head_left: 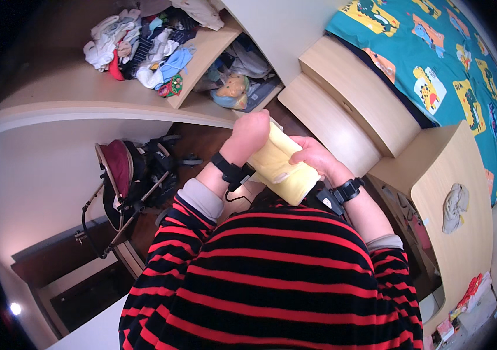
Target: The person wipes various surfaces in a bedroom using a cloth, including a wooden shelf, a desk, and a suitcase. The person also briefly handles baby clothes from a shelf before resuming wiping.
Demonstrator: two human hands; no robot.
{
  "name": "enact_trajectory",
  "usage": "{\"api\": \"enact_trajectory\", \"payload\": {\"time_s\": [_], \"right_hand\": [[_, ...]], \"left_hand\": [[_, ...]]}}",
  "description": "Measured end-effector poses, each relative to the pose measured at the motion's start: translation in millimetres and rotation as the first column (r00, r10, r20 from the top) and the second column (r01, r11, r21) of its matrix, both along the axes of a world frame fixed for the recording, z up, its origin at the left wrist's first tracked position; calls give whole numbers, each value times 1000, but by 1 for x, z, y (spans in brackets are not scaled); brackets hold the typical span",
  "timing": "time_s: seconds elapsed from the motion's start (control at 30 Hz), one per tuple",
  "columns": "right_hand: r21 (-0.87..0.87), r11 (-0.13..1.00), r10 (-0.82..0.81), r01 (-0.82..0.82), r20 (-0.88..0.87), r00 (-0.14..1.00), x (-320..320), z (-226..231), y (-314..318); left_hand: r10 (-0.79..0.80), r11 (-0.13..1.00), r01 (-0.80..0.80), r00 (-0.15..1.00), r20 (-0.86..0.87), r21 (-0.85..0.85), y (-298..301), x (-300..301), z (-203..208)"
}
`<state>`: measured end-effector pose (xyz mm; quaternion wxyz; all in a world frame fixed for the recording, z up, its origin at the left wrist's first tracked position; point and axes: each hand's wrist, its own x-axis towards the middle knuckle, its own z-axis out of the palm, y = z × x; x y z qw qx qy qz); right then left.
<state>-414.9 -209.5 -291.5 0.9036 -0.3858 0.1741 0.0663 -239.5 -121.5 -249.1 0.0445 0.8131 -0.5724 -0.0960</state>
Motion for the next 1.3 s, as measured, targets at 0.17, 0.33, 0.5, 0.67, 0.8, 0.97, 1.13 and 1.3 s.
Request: {"api": "enact_trajectory", "payload": {"time_s": [0.17, 0.33, 0.5, 0.67, 0.8, 0.97, 1.13, 1.3], "right_hand": [[-24, 979, -203, 202, -72, 976, 21, -9, 4], [50, 862, -505, 504, 5, 863, 26, -1, -2], [136, 785, -614, 604, 40, 788, 19, 5, -19], [295, 658, -738, 693, 69, 671, 29, -12, -27], [139, 702, -711, 699, 74, 699, 43, -24, -32], [64, 830, -551, 555, -63, 832, 52, -19, -24], [-17, 770, -636, 638, 50, 770, 66, -31, -12], [-342, 667, -680, 662, 82, 729, 103, -73, -16]], "left_hand": [[-252, 951, 248, 968, 2, -183, 4, -48, 8], [-38, 940, 61, 996, 75, -335, 13, -42, 19], [-5, 871, 32, 998, 57, -490, 29, -9, 16], [-118, 901, 17, 971, -206, -433, 38, -20, 13], [-164, 910, -121, 772, -614, -396, 41, -35, 23], [45, 834, -323, 848, -528, -448, 39, -11, 26], [183, 908, -338, 853, -488, -250, 47, 8, 24], [-289, 904, 108, 868, -404, -415, 35, -25, 25]]}}
